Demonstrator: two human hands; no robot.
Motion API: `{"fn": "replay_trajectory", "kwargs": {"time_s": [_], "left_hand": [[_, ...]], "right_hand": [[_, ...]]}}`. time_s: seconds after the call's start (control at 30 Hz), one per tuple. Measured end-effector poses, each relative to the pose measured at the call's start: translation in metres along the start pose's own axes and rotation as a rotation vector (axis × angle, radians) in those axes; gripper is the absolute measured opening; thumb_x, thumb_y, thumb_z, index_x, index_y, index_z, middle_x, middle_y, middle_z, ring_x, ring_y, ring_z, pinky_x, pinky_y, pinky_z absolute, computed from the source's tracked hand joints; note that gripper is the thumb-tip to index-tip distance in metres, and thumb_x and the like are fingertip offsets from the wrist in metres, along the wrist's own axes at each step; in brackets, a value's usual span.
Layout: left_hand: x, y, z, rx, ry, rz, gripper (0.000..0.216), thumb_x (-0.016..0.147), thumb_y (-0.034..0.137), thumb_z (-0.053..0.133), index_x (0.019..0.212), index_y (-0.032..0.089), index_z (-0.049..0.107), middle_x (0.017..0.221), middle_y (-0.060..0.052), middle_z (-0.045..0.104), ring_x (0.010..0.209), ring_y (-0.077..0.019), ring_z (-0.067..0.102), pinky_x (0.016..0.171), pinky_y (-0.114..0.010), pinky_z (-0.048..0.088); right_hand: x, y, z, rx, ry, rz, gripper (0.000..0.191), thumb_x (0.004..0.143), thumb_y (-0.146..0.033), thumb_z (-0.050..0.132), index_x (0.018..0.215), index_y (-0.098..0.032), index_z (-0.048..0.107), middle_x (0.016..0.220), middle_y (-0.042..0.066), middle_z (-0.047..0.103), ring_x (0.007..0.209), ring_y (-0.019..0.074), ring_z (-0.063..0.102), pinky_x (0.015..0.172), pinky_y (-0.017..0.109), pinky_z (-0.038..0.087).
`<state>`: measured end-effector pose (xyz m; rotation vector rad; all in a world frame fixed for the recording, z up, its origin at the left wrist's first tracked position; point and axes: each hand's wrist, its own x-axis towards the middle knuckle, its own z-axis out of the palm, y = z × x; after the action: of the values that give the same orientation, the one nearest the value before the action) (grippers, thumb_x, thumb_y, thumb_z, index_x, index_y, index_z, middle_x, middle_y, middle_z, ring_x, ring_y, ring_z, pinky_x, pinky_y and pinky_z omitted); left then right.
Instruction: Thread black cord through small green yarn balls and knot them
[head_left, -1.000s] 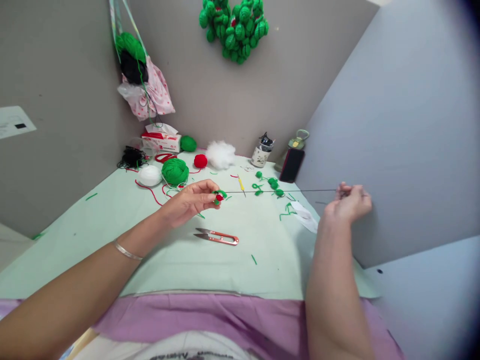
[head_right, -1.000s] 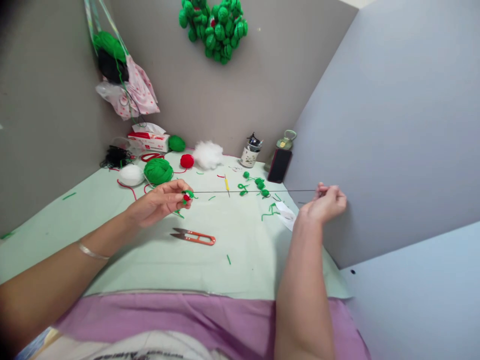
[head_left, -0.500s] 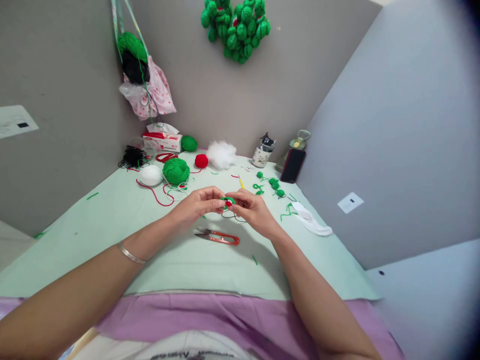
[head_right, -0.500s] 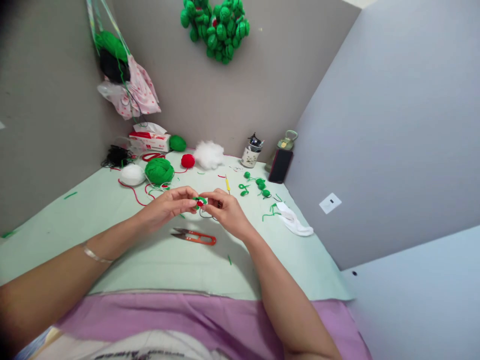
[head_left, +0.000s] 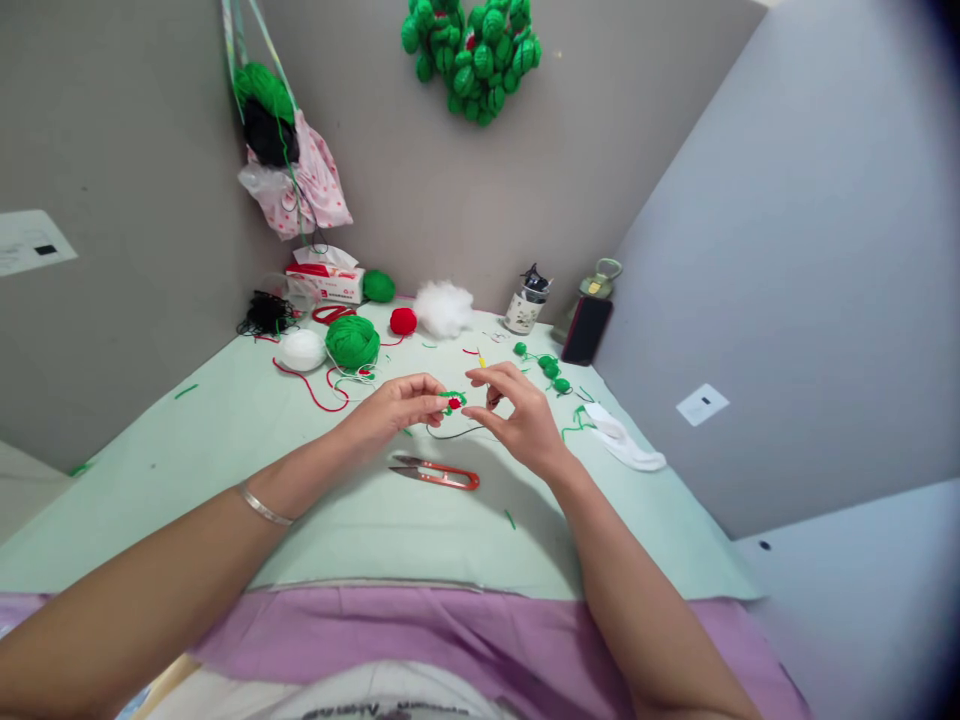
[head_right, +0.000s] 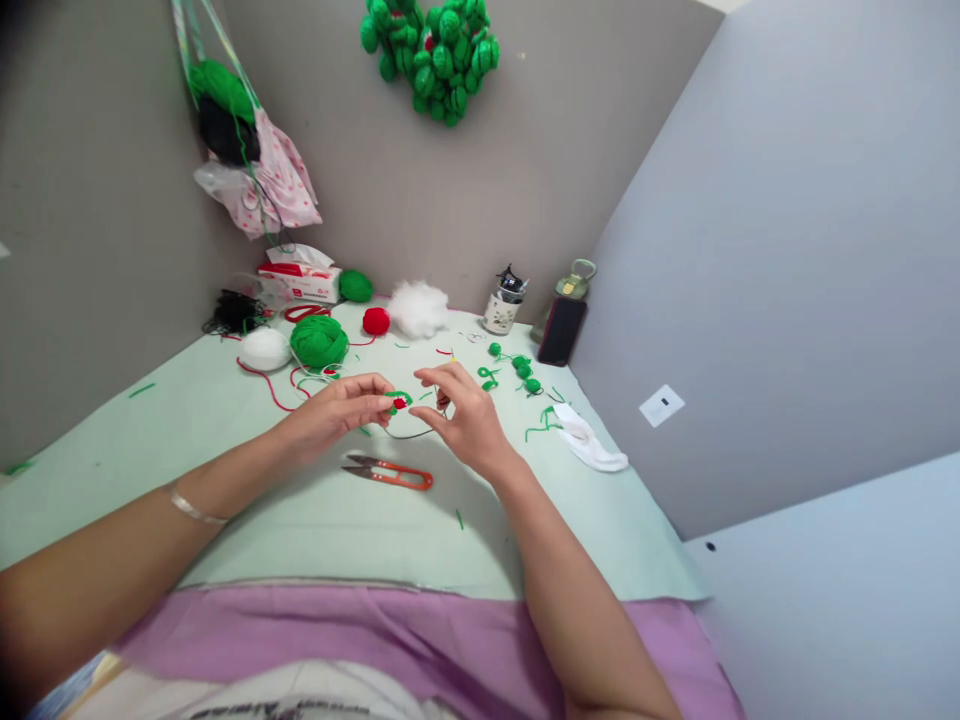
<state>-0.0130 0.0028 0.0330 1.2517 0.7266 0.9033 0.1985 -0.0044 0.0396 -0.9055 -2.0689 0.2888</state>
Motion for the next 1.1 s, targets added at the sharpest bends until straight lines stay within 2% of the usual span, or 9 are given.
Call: {"fn": "replay_trajectory", "kwargs": {"time_s": [0.17,0.33,0.57,0.73,0.83,0.9,0.97,1.07,1.1], "left_hand": [[0.001,-0.004,-0.001,0.031,-0.04,0.038,0.025,0.081,0.041,0.066,0.087,0.017,0.061,0.082,0.0,0.058,0.079,-0.0134,0.056,0.079,-0.03,0.044],[0.002,-0.006,-0.001,0.169,0.011,0.151,0.029,0.081,0.041,0.067,0.097,0.019,0.059,0.079,0.001,0.06,0.073,-0.0135,0.057,0.075,-0.03,0.045],[-0.001,-0.001,0.001,0.278,0.029,0.159,0.024,0.083,0.041,0.064,0.09,0.018,0.061,0.074,0.001,0.059,0.072,-0.0136,0.056,0.073,-0.028,0.043],[0.0,-0.002,-0.001,0.255,0.068,0.144,0.023,0.082,0.041,0.065,0.084,0.018,0.06,0.072,0.001,0.06,0.071,-0.0135,0.056,0.074,-0.029,0.043],[0.001,-0.003,-0.003,0.247,0.102,0.142,0.023,0.081,0.04,0.065,0.083,0.019,0.059,0.072,0.001,0.061,0.071,-0.0139,0.056,0.074,-0.029,0.043],[0.002,-0.004,-0.004,0.243,0.116,0.14,0.023,0.081,0.041,0.065,0.082,0.019,0.059,0.072,0.001,0.061,0.071,-0.014,0.056,0.074,-0.029,0.043],[0.003,-0.005,-0.005,0.238,0.13,0.134,0.024,0.08,0.041,0.066,0.083,0.018,0.06,0.072,0.001,0.061,0.071,-0.0137,0.057,0.073,-0.028,0.042],[0.003,-0.005,-0.005,0.242,0.144,0.135,0.025,0.079,0.042,0.067,0.082,0.018,0.06,0.072,0.001,0.061,0.07,-0.0135,0.057,0.072,-0.028,0.042],[0.003,-0.005,-0.005,0.242,0.148,0.135,0.025,0.079,0.042,0.068,0.082,0.018,0.06,0.071,0.002,0.061,0.07,-0.0137,0.057,0.071,-0.028,0.042]], "right_hand": [[-0.001,-0.009,0.007,-0.05,0.009,-0.068,0.013,0.093,-0.027,0.057,0.099,-0.021,0.067,0.09,0.005,0.062,0.068,0.0122,0.053,0.065,0.028,0.045],[0.002,-0.009,0.008,0.057,-0.016,0.112,0.02,0.094,-0.032,0.055,0.085,-0.019,0.068,0.076,0.003,0.059,0.067,0.0128,0.052,0.061,0.027,0.041],[0.003,-0.008,0.008,0.203,-0.053,0.23,0.021,0.092,-0.033,0.057,0.082,-0.018,0.069,0.074,0.001,0.057,0.063,0.0111,0.048,0.059,0.026,0.038],[0.004,-0.011,0.002,0.188,-0.034,0.212,0.022,0.095,-0.028,0.05,0.107,-0.021,0.067,0.09,0.004,0.061,0.067,0.0117,0.049,0.06,0.026,0.041],[0.004,-0.011,-0.002,0.179,-0.004,0.191,0.037,0.096,-0.022,0.045,0.131,-0.026,0.053,0.098,0.004,0.065,0.064,0.011,0.047,0.061,0.026,0.042],[0.003,-0.011,-0.003,0.147,0.033,0.175,0.043,0.095,-0.02,0.046,0.138,-0.027,0.046,0.092,0.002,0.067,0.066,0.0118,0.051,0.064,0.027,0.043],[0.003,-0.012,-0.002,0.088,0.062,0.149,0.036,0.093,-0.02,0.051,0.129,-0.025,0.053,0.084,0.001,0.067,0.071,0.0133,0.055,0.068,0.027,0.045],[0.001,-0.014,0.001,-0.037,0.06,0.084,0.011,0.092,-0.022,0.056,0.097,-0.022,0.065,0.081,0.002,0.067,0.075,0.0152,0.058,0.069,0.028,0.045],[0.001,-0.015,0.001,-0.077,0.058,0.064,0.011,0.092,-0.022,0.055,0.09,-0.022,0.066,0.081,0.003,0.066,0.074,0.0154,0.057,0.068,0.029,0.044]]}}
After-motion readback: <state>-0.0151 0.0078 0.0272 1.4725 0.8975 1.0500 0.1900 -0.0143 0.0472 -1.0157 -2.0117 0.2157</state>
